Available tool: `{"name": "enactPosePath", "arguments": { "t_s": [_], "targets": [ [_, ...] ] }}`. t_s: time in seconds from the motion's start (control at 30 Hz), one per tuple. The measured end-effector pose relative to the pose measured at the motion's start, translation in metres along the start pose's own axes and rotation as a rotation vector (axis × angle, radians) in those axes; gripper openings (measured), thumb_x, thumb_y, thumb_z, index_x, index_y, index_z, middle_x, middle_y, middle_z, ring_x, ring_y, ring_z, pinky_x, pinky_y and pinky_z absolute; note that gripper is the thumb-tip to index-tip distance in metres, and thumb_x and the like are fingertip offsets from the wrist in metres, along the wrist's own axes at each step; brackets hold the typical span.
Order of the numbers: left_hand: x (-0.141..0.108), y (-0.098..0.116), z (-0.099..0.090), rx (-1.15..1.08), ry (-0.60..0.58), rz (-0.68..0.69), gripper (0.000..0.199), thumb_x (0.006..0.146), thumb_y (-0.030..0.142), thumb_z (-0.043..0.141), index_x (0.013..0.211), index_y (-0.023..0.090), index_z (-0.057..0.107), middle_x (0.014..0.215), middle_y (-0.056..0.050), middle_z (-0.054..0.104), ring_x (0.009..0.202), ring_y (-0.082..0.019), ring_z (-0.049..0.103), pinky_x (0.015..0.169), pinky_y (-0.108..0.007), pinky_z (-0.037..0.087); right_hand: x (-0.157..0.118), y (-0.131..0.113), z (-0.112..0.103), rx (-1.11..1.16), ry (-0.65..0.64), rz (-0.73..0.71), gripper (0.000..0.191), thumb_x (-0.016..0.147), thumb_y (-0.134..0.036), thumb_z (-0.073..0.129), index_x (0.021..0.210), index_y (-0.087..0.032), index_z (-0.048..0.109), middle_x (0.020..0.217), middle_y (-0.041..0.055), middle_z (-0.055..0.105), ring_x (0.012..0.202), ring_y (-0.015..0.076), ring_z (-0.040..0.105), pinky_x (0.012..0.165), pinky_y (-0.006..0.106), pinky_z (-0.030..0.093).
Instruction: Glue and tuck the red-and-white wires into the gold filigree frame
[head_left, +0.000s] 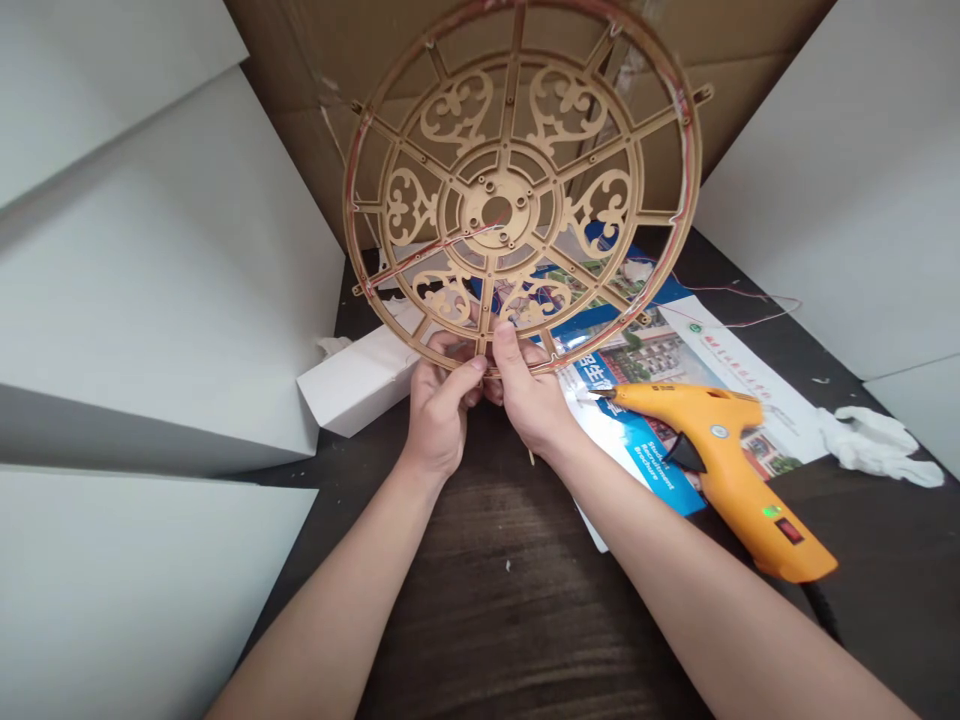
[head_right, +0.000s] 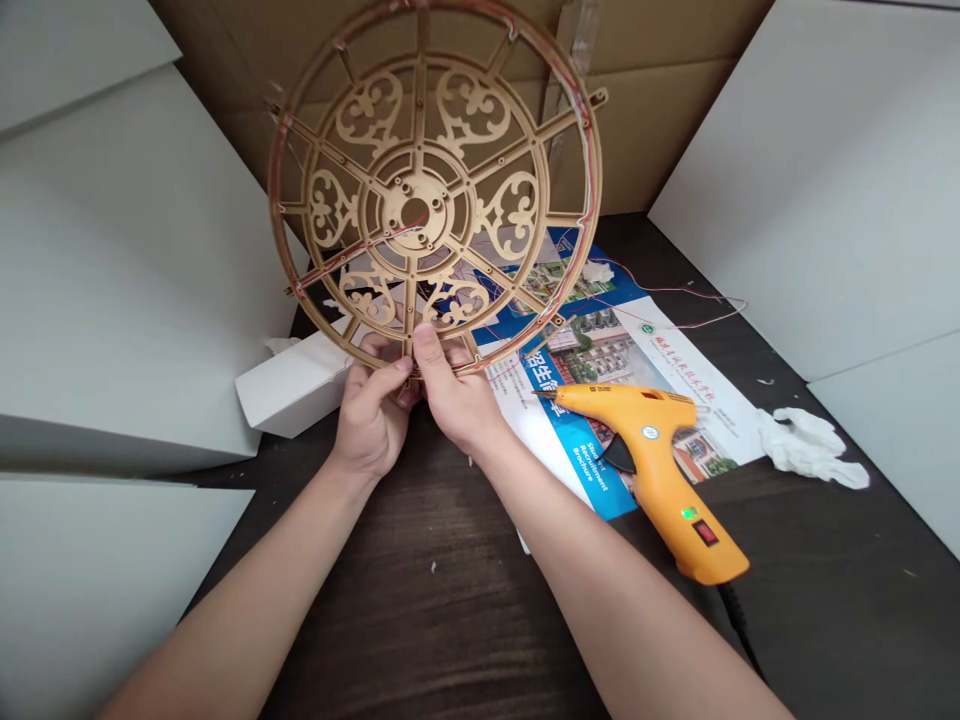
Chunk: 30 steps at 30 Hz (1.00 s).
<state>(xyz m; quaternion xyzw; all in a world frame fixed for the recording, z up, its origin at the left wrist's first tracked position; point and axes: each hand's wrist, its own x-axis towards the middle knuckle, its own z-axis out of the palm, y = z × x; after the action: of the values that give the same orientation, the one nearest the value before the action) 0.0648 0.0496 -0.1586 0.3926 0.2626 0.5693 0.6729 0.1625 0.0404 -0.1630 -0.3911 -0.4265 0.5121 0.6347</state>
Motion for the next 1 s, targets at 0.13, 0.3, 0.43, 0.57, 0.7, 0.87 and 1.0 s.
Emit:
{"name": "enactPosePath", "arguments": {
  "t_s": [0.13, 0.3, 0.43, 0.57, 0.7, 0.87, 1.0],
  "targets": [
    [0.0009, 0.0011, 0.0003, 0.025, -0.031, 0.002, 0.023, 0.078, 0.030, 0.079, 0.089, 0.020, 0.061, 0.068, 0.003, 0.061, 0.054, -0.009, 0.053, 0.049, -0.022, 0.040, 0.0017, -0.0027, 0.0038, 0.048, 0.041, -0.015, 0.048, 0.088, -0.067, 0.064, 0.104, -0.022, 0.069, 0.059, -0.0044, 0.042, 0.047, 0.0085, 0.033, 0.040, 0.022, 0.032],
    [0.0013, 0.0000, -0.0008, -0.011, -0.018, -0.011, 0.028, 0.076, 0.030, 0.083, 0.089, 0.020, 0.061, 0.074, 0.002, 0.063, 0.058, -0.010, 0.056, 0.051, -0.023, 0.042, 0.0037, -0.0034, 0.0023, 0.124, 0.003, 0.007, 0.042, 0.087, -0.060, 0.069, 0.087, -0.019, 0.066, 0.061, -0.0037, 0.045, 0.048, 0.0068, 0.034, 0.041, 0.021, 0.029],
    [0.0012, -0.0004, -0.0021, -0.014, -0.011, -0.016, 0.031, 0.074, 0.032, 0.085, 0.087, 0.020, 0.059, 0.079, 0.002, 0.064, 0.058, -0.010, 0.057, 0.051, -0.024, 0.040, 0.0032, -0.0028, -0.0012, 0.116, -0.031, 0.011, 0.039, 0.089, -0.057, 0.069, 0.085, -0.019, 0.063, 0.062, -0.0040, 0.045, 0.050, 0.0072, 0.034, 0.043, 0.022, 0.029],
    [0.0018, -0.0003, -0.0028, -0.020, -0.032, -0.022, 0.032, 0.076, 0.032, 0.084, 0.094, 0.021, 0.061, 0.076, 0.002, 0.063, 0.058, -0.011, 0.057, 0.052, -0.025, 0.042, 0.0021, -0.0009, -0.0031, 0.142, -0.044, 0.028, 0.039, 0.090, -0.053, 0.069, 0.076, -0.019, 0.058, 0.058, -0.0050, 0.042, 0.050, 0.0077, 0.036, 0.046, 0.022, 0.030],
    [0.0030, -0.0006, -0.0032, -0.031, -0.049, -0.013, 0.030, 0.080, 0.033, 0.081, 0.099, 0.021, 0.061, 0.070, 0.002, 0.062, 0.056, -0.011, 0.056, 0.050, -0.024, 0.040, 0.0012, 0.0013, -0.0039, 0.146, -0.076, -0.014, 0.031, 0.093, -0.047, 0.067, 0.082, -0.019, 0.059, 0.058, -0.0055, 0.043, 0.051, 0.0080, 0.039, 0.048, 0.022, 0.032],
    [0.0040, 0.0004, -0.0030, -0.046, -0.037, -0.035, 0.033, 0.077, 0.036, 0.084, 0.097, 0.022, 0.063, 0.070, 0.003, 0.062, 0.053, -0.010, 0.054, 0.048, -0.023, 0.039, 0.0013, 0.0027, -0.0047, 0.112, -0.081, -0.044, 0.031, 0.092, -0.051, 0.067, 0.091, -0.021, 0.060, 0.057, -0.0062, 0.043, 0.049, 0.0091, 0.038, 0.047, 0.023, 0.032],
    [0.0038, 0.0005, -0.0033, -0.069, -0.034, -0.017, 0.030, 0.078, 0.035, 0.084, 0.097, 0.022, 0.066, 0.072, 0.003, 0.063, 0.052, -0.008, 0.051, 0.047, -0.023, 0.038, 0.0011, 0.0025, -0.0042, 0.123, -0.066, -0.028, 0.032, 0.091, -0.052, 0.068, 0.100, -0.022, 0.062, 0.058, -0.0067, 0.046, 0.049, 0.0091, 0.039, 0.047, 0.023, 0.032]
  ]
}}
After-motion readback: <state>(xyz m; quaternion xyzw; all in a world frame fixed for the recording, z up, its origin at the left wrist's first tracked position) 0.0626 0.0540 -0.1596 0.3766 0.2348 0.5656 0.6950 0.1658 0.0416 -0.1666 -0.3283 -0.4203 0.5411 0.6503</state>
